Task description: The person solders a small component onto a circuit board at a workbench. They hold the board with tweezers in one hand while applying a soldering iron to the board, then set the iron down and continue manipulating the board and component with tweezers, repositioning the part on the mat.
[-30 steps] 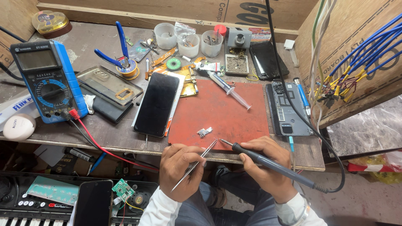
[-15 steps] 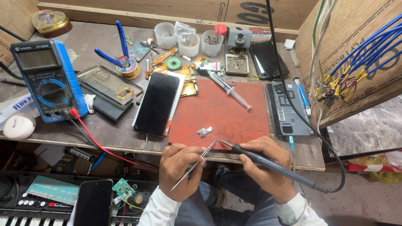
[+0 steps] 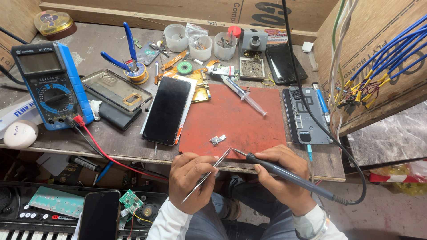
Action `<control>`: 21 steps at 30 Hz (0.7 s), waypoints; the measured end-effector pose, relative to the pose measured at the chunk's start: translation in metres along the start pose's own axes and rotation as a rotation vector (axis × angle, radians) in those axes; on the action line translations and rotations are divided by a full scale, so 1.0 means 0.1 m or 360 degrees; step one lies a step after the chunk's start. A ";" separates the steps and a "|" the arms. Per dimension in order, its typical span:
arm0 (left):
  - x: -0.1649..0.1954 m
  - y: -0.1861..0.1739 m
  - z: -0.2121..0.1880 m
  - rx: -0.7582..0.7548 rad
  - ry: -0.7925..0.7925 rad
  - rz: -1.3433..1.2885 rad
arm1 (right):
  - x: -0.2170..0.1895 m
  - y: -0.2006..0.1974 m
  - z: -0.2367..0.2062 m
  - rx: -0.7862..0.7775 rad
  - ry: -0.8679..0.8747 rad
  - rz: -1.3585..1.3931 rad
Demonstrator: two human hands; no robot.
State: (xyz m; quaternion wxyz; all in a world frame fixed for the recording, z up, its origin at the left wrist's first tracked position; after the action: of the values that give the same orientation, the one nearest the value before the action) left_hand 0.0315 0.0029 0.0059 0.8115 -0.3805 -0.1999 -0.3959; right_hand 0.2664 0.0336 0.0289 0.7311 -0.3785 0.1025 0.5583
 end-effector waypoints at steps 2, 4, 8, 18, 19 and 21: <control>0.00 0.00 0.00 0.0001 0.0005 0.0001 | 0.00 0.00 0.00 0.0001 0.0003 -0.0001; 0.00 0.00 0.00 0.0001 0.0015 0.0006 | 0.01 0.00 0.00 0.0005 0.0006 0.0008; 0.00 -0.01 0.01 -0.0011 0.0025 0.0004 | 0.01 0.00 -0.01 0.0003 0.0016 0.0002; 0.00 -0.01 0.01 -0.0015 0.0028 0.0005 | 0.00 0.00 0.00 0.0002 0.0009 0.0010; 0.00 -0.01 0.01 -0.0014 0.0029 0.0006 | 0.00 0.00 0.00 0.0002 0.0009 0.0010; 0.00 -0.01 0.01 -0.0015 0.0029 0.0013 | 0.00 -0.01 0.00 -0.0007 -0.0006 -0.0001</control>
State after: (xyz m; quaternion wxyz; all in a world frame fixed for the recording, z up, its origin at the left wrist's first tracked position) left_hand 0.0306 0.0030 0.0073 0.8130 -0.3815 -0.1892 -0.3971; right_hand 0.2666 0.0335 0.0297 0.7307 -0.3791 0.0998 0.5590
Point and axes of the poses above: each hand's wrist, its own z-axis towards the middle knuckle, its own y-axis out of the palm, x = y × z, the point moved 2 cm from there along z, towards the middle knuckle, and after that the axes turned 12 degrees about -y, right-handed, at the moved point
